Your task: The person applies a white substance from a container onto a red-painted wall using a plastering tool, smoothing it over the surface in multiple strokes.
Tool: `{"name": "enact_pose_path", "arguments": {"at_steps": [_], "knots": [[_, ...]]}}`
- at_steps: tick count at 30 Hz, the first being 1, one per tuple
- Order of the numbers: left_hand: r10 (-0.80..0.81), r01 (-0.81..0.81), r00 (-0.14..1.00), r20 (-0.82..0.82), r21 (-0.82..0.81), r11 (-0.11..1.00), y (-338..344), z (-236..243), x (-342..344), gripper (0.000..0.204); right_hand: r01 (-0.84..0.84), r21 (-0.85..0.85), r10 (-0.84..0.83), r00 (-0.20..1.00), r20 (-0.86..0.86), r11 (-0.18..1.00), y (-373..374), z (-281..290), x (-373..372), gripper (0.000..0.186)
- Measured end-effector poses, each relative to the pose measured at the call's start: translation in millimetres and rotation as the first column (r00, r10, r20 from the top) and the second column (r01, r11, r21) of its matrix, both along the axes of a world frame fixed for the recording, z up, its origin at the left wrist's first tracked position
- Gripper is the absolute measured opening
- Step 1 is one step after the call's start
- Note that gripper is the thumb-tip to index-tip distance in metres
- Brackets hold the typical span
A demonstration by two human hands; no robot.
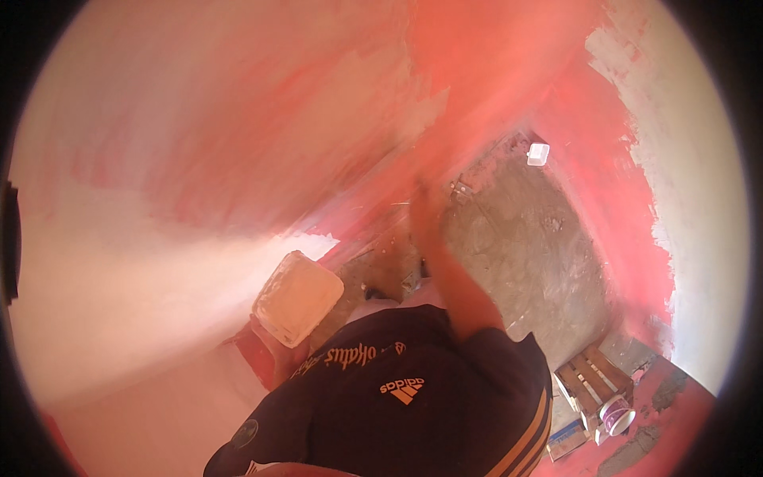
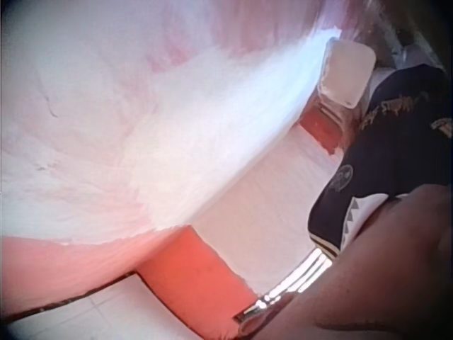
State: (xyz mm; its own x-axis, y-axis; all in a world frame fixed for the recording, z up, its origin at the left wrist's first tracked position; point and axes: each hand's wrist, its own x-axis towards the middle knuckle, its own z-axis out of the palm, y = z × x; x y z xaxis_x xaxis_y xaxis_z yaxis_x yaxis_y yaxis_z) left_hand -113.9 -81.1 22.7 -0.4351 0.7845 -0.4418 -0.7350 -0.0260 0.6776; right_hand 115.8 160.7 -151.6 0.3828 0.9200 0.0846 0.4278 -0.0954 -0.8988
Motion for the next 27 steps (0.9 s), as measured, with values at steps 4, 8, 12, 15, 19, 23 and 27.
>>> {"name": "enact_pose_path", "arguments": {"at_steps": [4, 8, 12, 15, 19, 23, 27], "knots": [[-0.029, 0.026, 0.992, -0.127, -0.024, 0.999, 0, -3, 13, 0.060, 0.238, 0.294, -0.059, 0.858, -0.511, 0.926, 112, 47, 62, 0.024], [-0.019, 0.015, 0.982, -0.189, -0.024, 1.000, 2, -8, 17, 0.065, -0.085, 0.271, 0.124, 0.983, -0.132, 0.959, 49, -2, -9, 0.029], [0.036, -0.036, 0.994, -0.104, -0.001, 0.999, 7, 2, 14, 0.066, -0.511, 0.341, 0.607, 0.734, -0.305, 0.789, -70, 16, -84, 0.039], [-0.003, 0.005, 0.998, -0.058, 0.031, 1.000, -2, -4, -5, 0.066, -0.224, 0.128, 0.200, 0.964, 0.174, 0.966, -37, -24, -35, 0.035], [0.039, -0.039, 0.999, -0.007, -0.038, 0.999, -12, 3, -19, 0.060, 0.237, 0.151, -0.158, 0.900, -0.407, 0.960, 88, 0, 44, 0.025], [-0.153, 0.144, 0.944, -0.291, -0.054, 0.988, -16, -8, -50, 0.056, 0.209, 0.232, -0.136, 0.946, -0.295, 0.950, 90, -23, 6, 0.027], [-0.179, 0.157, 0.906, -0.383, -0.088, 0.984, -28, -1, -57, 0.047, -0.113, 0.168, 0.137, 0.980, -0.143, 0.979, -60, -56, -138, 0.030]]}}
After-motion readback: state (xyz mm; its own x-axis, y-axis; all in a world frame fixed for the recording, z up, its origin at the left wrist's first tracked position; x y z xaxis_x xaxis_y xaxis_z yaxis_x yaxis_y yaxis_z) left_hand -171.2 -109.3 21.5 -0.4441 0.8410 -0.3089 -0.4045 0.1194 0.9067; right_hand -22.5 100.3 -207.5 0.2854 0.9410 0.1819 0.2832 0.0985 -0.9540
